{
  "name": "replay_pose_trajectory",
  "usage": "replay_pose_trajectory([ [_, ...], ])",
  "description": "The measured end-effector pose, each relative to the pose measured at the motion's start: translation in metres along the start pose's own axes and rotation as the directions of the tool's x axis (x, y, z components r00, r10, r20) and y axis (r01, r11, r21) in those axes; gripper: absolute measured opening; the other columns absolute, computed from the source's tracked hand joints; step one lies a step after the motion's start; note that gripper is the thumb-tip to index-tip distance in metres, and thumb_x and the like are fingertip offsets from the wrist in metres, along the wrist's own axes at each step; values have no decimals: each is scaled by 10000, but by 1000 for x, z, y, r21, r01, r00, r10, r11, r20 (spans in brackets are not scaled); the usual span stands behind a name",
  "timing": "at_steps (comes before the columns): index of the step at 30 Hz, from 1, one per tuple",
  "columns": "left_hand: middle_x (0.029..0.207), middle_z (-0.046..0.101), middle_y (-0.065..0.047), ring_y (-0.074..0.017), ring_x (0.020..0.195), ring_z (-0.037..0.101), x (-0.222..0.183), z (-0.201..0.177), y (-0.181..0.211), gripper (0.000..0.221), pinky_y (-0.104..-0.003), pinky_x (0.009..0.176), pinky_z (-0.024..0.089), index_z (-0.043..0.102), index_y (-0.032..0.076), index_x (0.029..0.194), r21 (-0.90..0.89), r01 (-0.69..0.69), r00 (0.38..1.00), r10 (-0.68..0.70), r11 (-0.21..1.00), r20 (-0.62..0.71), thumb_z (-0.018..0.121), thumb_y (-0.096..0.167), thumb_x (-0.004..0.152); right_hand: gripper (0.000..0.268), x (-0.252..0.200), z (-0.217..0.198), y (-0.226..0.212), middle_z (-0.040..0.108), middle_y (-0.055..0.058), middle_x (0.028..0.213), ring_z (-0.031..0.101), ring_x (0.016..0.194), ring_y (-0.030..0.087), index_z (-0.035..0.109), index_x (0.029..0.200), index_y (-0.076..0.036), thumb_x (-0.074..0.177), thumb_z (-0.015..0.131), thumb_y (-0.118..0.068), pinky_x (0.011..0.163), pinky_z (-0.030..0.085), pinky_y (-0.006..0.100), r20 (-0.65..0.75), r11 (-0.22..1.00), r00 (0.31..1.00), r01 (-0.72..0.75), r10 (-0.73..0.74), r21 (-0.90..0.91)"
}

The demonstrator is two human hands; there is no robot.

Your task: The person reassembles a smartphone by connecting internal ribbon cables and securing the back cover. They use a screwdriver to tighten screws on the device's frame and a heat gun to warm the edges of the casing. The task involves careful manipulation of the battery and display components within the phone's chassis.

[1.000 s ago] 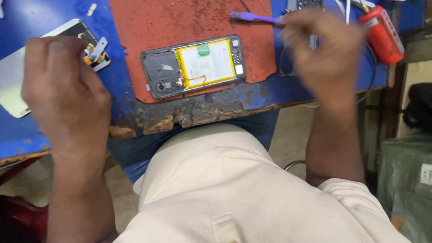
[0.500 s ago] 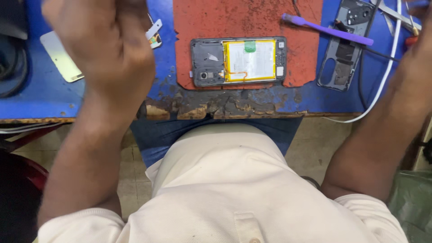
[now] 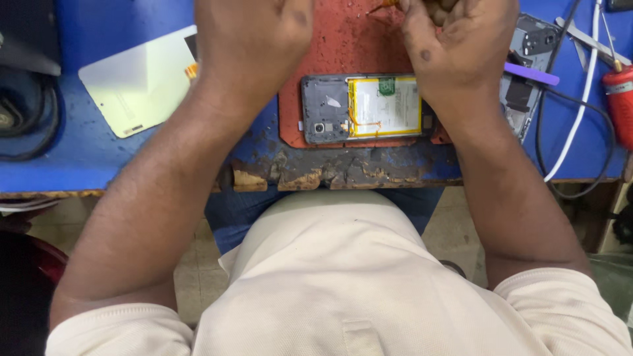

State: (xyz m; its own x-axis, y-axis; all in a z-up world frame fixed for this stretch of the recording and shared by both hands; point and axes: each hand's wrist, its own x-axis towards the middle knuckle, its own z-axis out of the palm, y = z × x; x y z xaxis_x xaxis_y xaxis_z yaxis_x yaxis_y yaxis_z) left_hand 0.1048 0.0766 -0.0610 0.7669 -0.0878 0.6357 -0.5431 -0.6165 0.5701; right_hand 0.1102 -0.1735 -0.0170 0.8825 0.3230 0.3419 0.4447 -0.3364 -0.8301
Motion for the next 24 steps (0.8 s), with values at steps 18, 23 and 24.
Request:
replay_pose_trajectory([
  [18,961,711,-55,-243,938,711,24,-3,47,178,-400,815,511,667,44,992,-374,18,972,72,927,226,836,80,945,630,-16,-14,-14,620,167,1064,675,936,267,306,1417,-14,1031,785,119,934,616,403,-199,855,950,-111,242,507],
  [23,968,710,-68,-215,906,718,18,-1,43,185,-368,777,523,658,29,988,-379,38,969,58,925,239,833,85,970,646,-22,-13,-21,634,170,1091,689,950,263,286,1437,-21,1042,783,96,925,616,385,-232,938,958,-82,168,338],
  [24,964,711,-70,-216,892,716,18,0,43,191,-368,764,523,658,26,984,-369,40,970,53,929,238,837,90,966,644,-23,-12,-21,634,170,1094,689,952,261,286,1438,-21,1045,783,95,924,616,382,-237,949,960,-75,152,306],
])
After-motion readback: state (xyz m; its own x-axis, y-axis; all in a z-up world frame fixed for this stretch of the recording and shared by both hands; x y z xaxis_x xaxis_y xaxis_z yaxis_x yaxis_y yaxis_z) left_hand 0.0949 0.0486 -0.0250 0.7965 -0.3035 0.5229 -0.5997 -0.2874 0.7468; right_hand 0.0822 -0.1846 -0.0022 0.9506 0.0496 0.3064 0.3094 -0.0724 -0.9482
